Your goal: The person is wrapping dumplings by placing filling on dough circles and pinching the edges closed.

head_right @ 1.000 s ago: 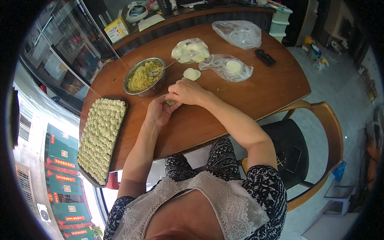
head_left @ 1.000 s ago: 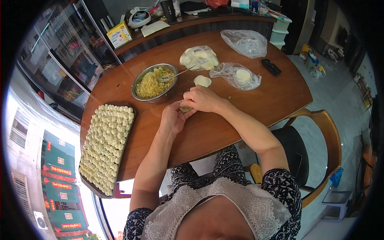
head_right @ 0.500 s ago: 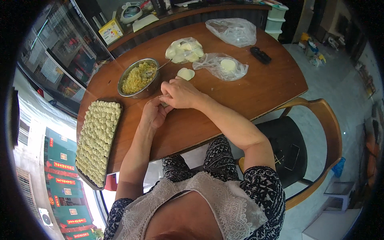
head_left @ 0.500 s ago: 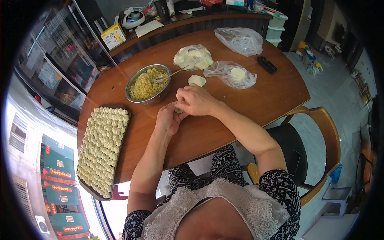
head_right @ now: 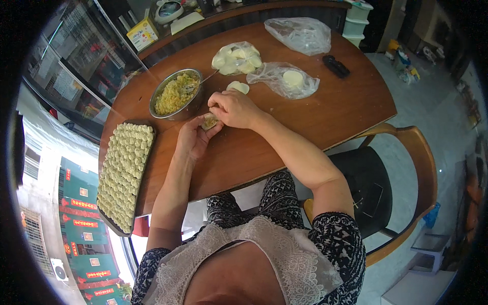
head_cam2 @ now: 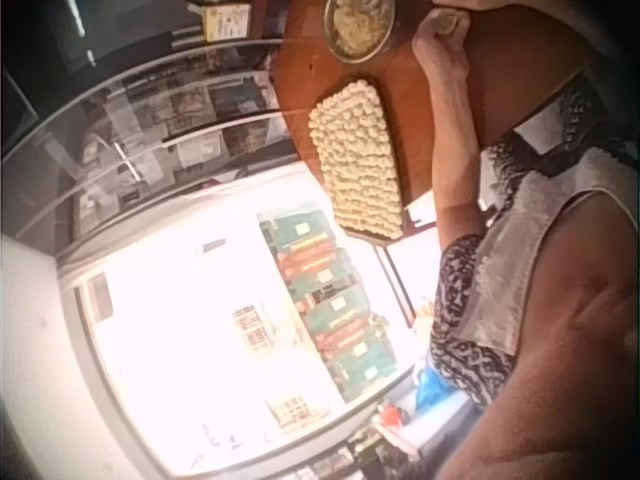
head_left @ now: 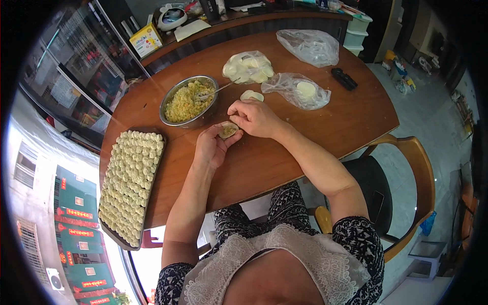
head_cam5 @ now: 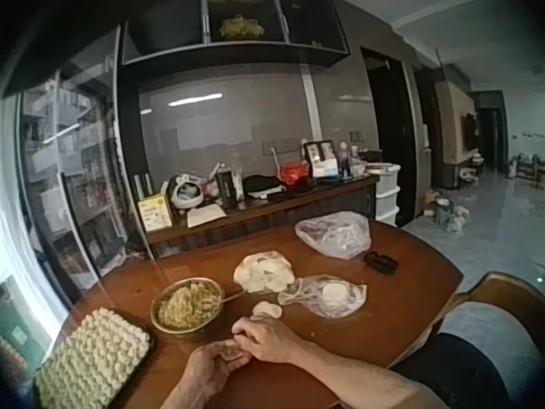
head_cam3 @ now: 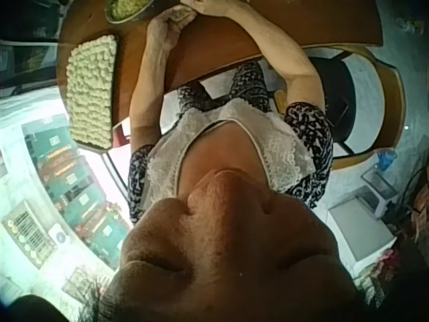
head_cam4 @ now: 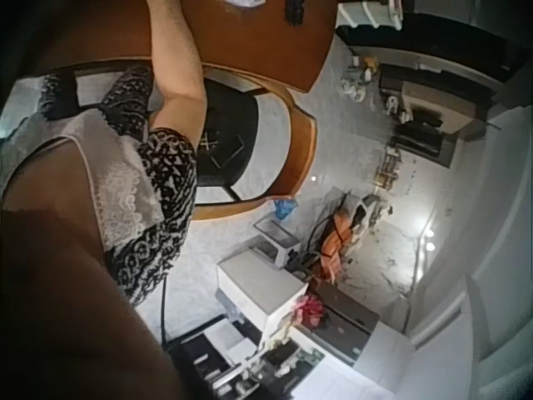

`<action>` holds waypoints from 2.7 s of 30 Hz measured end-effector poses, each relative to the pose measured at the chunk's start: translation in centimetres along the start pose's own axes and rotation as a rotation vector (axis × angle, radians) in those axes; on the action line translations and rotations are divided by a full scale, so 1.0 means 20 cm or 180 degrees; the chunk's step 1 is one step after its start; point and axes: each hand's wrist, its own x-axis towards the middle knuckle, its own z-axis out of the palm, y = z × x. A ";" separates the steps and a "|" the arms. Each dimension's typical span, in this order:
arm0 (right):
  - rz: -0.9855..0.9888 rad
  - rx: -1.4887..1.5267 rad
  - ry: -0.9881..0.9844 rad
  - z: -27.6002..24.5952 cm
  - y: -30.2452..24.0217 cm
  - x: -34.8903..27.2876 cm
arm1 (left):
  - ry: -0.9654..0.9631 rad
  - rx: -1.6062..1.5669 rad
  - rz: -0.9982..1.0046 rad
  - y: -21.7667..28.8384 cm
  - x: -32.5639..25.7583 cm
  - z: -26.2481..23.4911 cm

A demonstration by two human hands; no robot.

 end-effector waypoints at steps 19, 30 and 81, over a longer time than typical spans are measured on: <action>0.0381 0.0302 -0.0406 -0.04 0.02 0.00 | -0.0024 -0.0241 0.0021 0.03 -0.01 0.01; 0.0477 0.0468 -0.0995 -0.02 0.06 -0.02 | -0.0399 0.0223 0.0032 0.00 -0.01 0.01; 0.0779 -0.0216 -0.0947 -0.01 0.07 -0.03 | -0.0008 0.0180 0.0287 0.05 -0.01 -0.01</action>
